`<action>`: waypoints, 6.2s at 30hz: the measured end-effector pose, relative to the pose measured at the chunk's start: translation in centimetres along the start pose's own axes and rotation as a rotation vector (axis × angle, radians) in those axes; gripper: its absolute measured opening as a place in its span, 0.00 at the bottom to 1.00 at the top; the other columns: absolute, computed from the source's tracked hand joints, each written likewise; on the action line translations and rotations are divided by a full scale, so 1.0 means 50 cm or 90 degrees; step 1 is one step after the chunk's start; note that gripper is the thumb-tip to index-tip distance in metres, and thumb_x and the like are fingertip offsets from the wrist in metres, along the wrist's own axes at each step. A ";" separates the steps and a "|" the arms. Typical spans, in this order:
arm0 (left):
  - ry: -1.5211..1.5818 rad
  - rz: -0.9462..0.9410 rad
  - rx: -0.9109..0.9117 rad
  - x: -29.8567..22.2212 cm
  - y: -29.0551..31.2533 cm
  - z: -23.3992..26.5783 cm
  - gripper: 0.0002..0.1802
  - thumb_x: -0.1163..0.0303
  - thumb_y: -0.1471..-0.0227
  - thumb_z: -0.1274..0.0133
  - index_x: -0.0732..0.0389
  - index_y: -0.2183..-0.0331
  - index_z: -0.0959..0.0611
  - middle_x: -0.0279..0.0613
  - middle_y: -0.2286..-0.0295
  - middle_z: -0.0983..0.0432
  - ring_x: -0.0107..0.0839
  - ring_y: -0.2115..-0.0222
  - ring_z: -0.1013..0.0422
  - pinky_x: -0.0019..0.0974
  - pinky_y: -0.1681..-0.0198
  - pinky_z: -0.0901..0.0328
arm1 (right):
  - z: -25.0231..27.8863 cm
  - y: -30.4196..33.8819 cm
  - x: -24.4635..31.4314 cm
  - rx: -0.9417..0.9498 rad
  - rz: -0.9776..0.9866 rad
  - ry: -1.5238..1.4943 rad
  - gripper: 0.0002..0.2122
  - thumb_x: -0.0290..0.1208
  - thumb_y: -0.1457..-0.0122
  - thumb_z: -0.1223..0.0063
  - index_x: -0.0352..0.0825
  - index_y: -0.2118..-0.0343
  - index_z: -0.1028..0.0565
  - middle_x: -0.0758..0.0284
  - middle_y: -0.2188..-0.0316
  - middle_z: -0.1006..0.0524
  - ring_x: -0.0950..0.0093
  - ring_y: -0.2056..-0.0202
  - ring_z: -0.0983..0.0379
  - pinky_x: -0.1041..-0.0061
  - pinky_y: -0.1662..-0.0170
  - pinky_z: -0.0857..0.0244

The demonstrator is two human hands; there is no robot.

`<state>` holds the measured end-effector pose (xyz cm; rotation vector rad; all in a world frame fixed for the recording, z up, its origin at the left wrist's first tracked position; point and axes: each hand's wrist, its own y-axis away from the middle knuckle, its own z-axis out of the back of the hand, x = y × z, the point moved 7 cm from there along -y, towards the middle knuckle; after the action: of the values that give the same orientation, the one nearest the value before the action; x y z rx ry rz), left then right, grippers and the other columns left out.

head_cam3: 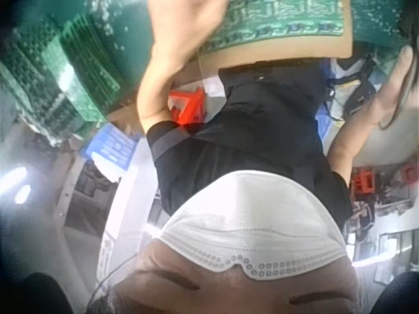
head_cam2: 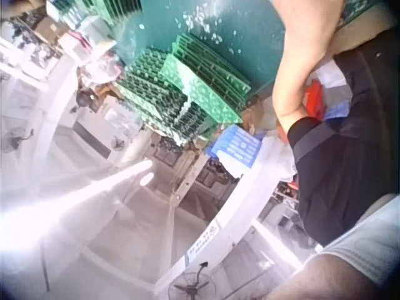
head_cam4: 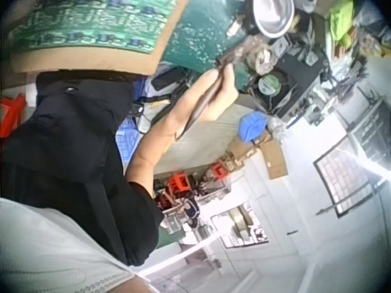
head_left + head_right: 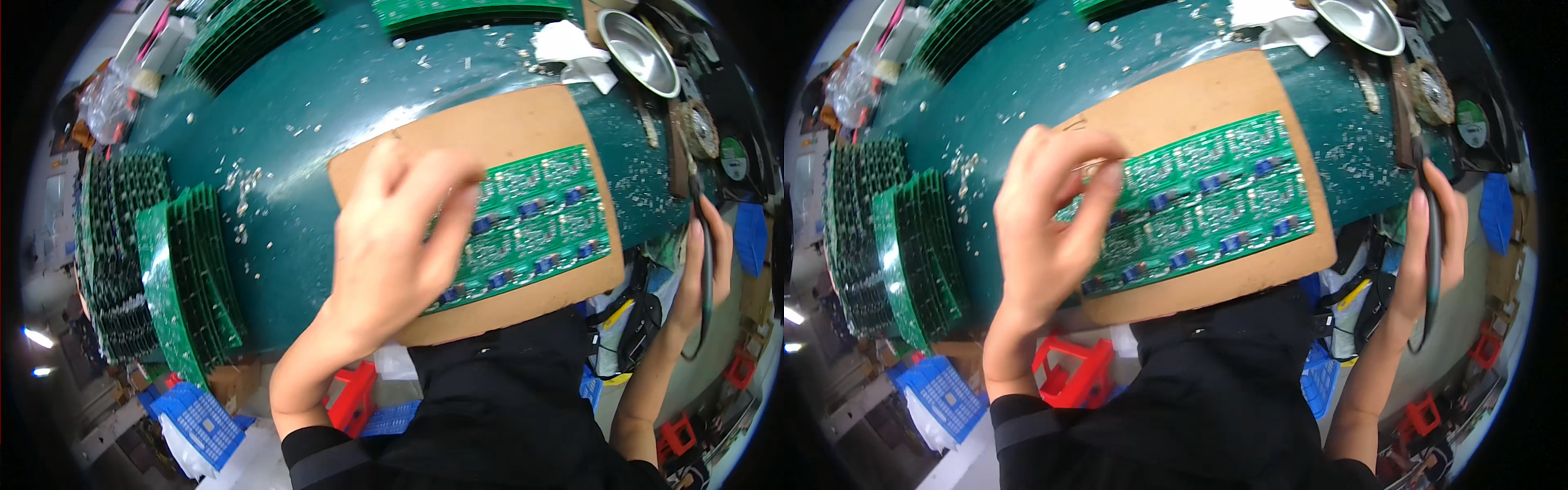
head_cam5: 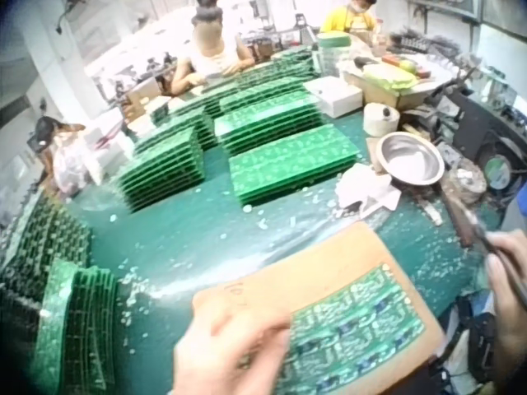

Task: The person repeatedly places circuit boards onto a padded board and solders electronic components onto the boards using a soldering iron.

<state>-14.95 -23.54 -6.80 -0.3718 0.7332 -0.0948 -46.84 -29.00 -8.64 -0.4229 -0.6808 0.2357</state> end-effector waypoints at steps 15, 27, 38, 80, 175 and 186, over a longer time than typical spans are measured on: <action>0.048 -0.032 0.028 0.110 0.199 0.077 0.09 0.84 0.56 0.46 0.63 0.71 0.25 0.47 0.64 0.21 0.34 0.73 0.31 0.33 0.69 0.37 | -0.162 0.174 0.356 0.356 0.210 -0.462 0.14 0.18 0.52 0.44 0.28 0.60 0.25 0.63 0.77 0.25 0.65 0.72 0.23 0.70 0.67 0.27; 0.014 -0.052 0.027 0.106 0.200 0.074 0.08 0.83 0.57 0.42 0.63 0.71 0.22 0.46 0.64 0.21 0.34 0.73 0.30 0.34 0.68 0.35 | -0.170 0.178 0.368 0.361 0.224 -0.434 0.12 0.18 0.51 0.45 0.27 0.62 0.25 0.64 0.78 0.26 0.65 0.73 0.24 0.70 0.68 0.28; 0.069 -0.038 0.000 0.060 0.165 0.034 0.09 0.83 0.58 0.43 0.64 0.70 0.23 0.45 0.70 0.25 0.38 0.69 0.27 0.36 0.65 0.31 | -0.128 0.155 0.312 0.287 0.203 -0.423 0.10 0.20 0.50 0.48 0.25 0.63 0.25 0.65 0.80 0.30 0.67 0.76 0.27 0.68 0.70 0.30; 0.037 0.031 0.081 -0.018 0.070 -0.045 0.09 0.83 0.57 0.43 0.64 0.70 0.25 0.44 0.72 0.31 0.40 0.71 0.29 0.38 0.68 0.33 | -0.051 0.103 0.177 0.185 0.088 -0.413 0.08 0.27 0.46 0.49 0.30 0.65 0.27 0.64 0.80 0.31 0.68 0.75 0.31 0.65 0.67 0.33; -0.198 0.052 -0.208 0.030 0.025 0.154 0.06 0.74 0.45 0.48 0.64 0.70 0.18 0.45 0.72 0.24 0.39 0.71 0.27 0.36 0.67 0.33 | -0.102 0.083 0.052 0.373 0.407 -0.128 0.23 0.29 0.59 0.35 0.36 0.58 0.31 0.49 0.45 0.31 0.47 0.45 0.36 0.55 0.43 0.39; 0.044 0.360 -0.033 0.406 -0.318 -0.040 0.21 0.55 0.53 0.40 0.66 0.80 0.18 0.33 0.91 0.39 0.24 0.87 0.41 0.34 0.82 0.46 | 0.062 -0.024 -0.016 -0.072 0.204 -0.474 0.18 0.42 0.37 0.52 0.34 0.55 0.42 0.52 0.63 0.24 0.64 0.63 0.30 0.64 0.54 0.36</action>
<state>-0.50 -43.27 -15.27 -0.1999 0.8862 0.4479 -49.39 -29.43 -6.38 -0.5568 -1.3615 0.6786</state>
